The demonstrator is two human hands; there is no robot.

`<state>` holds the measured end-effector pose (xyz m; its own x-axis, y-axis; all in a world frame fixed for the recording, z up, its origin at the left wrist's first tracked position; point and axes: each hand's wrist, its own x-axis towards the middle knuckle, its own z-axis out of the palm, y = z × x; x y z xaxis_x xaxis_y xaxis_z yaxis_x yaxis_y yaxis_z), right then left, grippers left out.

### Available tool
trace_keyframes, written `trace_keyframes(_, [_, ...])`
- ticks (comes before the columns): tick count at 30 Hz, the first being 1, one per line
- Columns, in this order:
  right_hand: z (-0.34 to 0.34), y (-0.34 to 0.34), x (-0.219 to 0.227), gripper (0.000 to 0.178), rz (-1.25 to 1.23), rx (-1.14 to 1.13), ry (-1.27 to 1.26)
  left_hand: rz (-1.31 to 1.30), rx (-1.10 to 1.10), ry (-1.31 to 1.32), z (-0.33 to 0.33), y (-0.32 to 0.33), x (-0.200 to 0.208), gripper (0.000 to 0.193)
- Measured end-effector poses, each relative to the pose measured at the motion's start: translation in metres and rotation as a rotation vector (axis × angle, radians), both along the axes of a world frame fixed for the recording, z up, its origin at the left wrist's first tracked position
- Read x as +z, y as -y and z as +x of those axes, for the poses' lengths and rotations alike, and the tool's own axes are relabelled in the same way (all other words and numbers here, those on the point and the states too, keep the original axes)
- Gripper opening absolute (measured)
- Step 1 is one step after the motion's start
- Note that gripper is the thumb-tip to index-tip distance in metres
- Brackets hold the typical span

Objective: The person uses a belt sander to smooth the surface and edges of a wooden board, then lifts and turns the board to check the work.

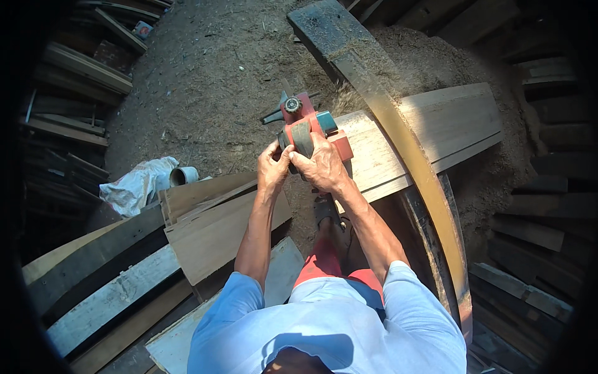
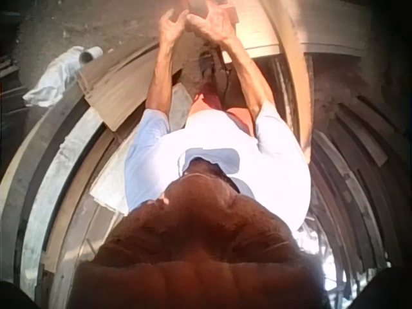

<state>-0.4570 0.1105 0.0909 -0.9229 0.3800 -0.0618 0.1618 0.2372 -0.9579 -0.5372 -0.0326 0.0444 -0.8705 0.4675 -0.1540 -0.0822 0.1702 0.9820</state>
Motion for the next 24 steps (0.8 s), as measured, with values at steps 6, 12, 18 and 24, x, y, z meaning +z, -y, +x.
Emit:
trace_keyframes(6, [-0.027,0.019,0.01,0.043,-0.053,0.135,0.084,0.07,0.078,0.099,-0.02,0.031,-0.019,0.032])
trace_keyframes(12, [0.015,0.072,-0.004,0.052,-0.189,0.252,0.181,-0.02,0.174,0.099,0.043,0.098,-0.018,0.039])
trace_keyframes(18, [0.054,0.107,-0.028,0.054,-0.233,0.313,0.266,-0.232,0.203,0.31,0.102,0.153,-0.04,0.04])
trace_keyframes(24, [0.089,0.109,-0.031,0.048,-0.247,0.276,0.371,-0.188,0.244,0.459,0.134,0.15,-0.049,0.034])
